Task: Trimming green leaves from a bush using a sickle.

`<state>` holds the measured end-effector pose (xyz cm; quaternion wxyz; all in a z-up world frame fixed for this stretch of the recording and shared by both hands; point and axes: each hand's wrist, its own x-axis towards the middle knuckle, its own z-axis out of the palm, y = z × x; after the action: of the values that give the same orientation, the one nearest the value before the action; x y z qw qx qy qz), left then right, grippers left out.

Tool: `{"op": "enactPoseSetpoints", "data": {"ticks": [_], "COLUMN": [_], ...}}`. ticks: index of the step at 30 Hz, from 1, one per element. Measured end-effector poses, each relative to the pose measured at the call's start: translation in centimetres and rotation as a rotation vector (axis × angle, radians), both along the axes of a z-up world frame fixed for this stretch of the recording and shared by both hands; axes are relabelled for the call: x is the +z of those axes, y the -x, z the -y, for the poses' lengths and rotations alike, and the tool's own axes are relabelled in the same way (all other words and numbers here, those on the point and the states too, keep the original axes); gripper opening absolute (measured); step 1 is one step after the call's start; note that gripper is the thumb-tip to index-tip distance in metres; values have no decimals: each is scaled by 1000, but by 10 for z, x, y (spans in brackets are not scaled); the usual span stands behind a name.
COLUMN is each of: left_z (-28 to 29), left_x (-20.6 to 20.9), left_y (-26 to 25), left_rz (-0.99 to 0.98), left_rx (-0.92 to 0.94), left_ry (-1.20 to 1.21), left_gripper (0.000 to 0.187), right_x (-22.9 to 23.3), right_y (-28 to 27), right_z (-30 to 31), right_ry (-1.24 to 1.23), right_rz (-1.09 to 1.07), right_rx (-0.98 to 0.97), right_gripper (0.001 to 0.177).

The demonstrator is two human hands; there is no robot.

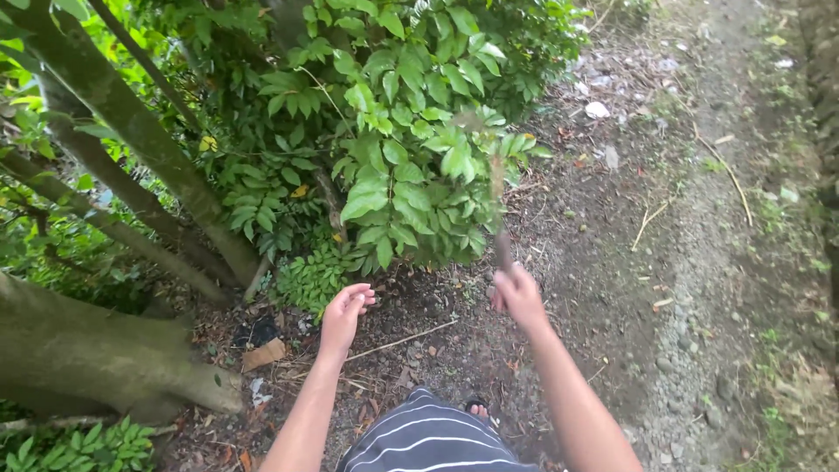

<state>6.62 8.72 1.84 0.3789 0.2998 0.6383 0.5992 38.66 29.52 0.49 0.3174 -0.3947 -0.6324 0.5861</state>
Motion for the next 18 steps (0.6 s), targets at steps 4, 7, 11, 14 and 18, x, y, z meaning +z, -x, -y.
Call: {"op": "enactPoseSetpoints", "data": {"ticks": [4, 7, 11, 14, 18], "left_z": [3, 11, 19, 23, 20], "left_x": [-11, -13, -18, -23, -24], "left_y": [8, 15, 25, 29, 27], "left_rz": [28, 28, 9, 4, 40], "left_rx": [-23, -22, 7, 23, 49], "left_ry": [-26, -33, -35, -40, -20], "left_gripper": [29, 29, 29, 29, 29], "right_x": [4, -28, -75, -98, -27], "right_y": [27, 36, 34, 15, 3], "right_z": [-28, -23, 31, 63, 64], "right_ry": [29, 125, 247, 314, 408], "right_rz": [-18, 139, 676, 627, 402], "right_rx": [-162, -139, 241, 473, 382], "right_gripper": [21, 28, 22, 16, 17]}}
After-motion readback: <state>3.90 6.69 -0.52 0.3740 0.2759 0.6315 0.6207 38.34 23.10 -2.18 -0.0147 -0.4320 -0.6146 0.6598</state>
